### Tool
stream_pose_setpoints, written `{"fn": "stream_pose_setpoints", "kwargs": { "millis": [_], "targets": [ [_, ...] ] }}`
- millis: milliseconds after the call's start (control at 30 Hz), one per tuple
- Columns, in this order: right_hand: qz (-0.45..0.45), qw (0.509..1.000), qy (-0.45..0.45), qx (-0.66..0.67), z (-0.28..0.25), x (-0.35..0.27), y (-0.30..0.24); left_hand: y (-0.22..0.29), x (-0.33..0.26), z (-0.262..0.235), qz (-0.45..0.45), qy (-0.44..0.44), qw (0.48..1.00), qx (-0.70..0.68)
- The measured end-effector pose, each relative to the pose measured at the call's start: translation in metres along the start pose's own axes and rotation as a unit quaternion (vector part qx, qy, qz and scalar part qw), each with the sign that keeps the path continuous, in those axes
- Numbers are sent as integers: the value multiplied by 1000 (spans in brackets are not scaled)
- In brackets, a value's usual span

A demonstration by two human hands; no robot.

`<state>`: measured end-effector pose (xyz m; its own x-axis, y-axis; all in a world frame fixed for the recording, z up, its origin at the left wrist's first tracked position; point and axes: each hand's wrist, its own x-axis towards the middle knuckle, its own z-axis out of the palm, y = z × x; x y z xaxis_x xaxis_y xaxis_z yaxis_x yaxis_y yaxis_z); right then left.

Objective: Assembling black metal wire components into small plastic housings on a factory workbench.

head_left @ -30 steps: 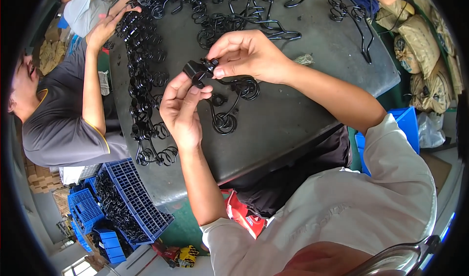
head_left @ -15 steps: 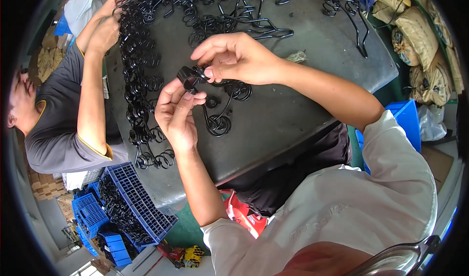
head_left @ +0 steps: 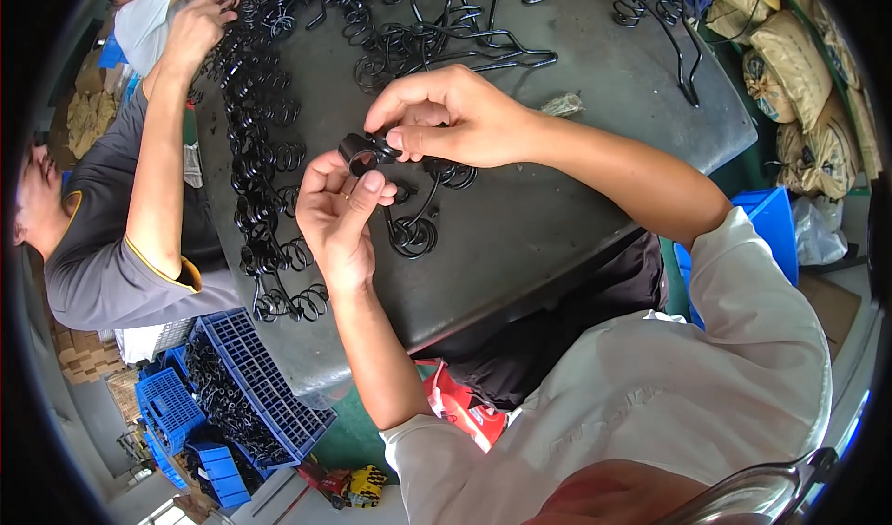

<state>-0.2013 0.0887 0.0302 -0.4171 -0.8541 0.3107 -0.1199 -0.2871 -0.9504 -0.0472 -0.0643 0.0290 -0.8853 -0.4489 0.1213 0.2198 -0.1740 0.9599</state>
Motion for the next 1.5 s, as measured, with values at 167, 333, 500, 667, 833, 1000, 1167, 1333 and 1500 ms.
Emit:
{"fn": "stream_pose_setpoints", "kwargs": {
  "millis": [167, 333, 500, 667, 833, 1000, 1167, 1333, 1500],
  "targets": [
    [-61, 998, -16, -13, -5, 3, 4, 3, 0, 2, 0, -11, 1000, 3],
    [8, 996, -63, -64, -9, 4, -5, 5, -3, 1, 4, -16, 999, 31],
    [8, 997, -65, -49, -13, 4, -1, 0, -1, 1, 24, -27, 998, 46],
    [18, 996, -70, -46, -15, 5, -2, 6, -1, 1, 12, -27, 998, 50],
    [32, 992, -83, -93, -18, 5, -5, 6, -2, 2, 5, -25, 999, 40],
    [42, 989, -89, -108, -19, 5, -8, 5, -2, 1, 19, -36, 997, 61],
    [83, 993, -79, -20, -20, 7, 0, 9, -3, 2, -12, -19, 999, 45],
    [68, 994, -47, -68, -12, 10, 6, 10, -2, -1, -42, 30, 997, 59],
    [99, 989, -11, -111, -4, 16, 5, 13, 0, -6, -76, 74, 990, 95]
  ]
}}
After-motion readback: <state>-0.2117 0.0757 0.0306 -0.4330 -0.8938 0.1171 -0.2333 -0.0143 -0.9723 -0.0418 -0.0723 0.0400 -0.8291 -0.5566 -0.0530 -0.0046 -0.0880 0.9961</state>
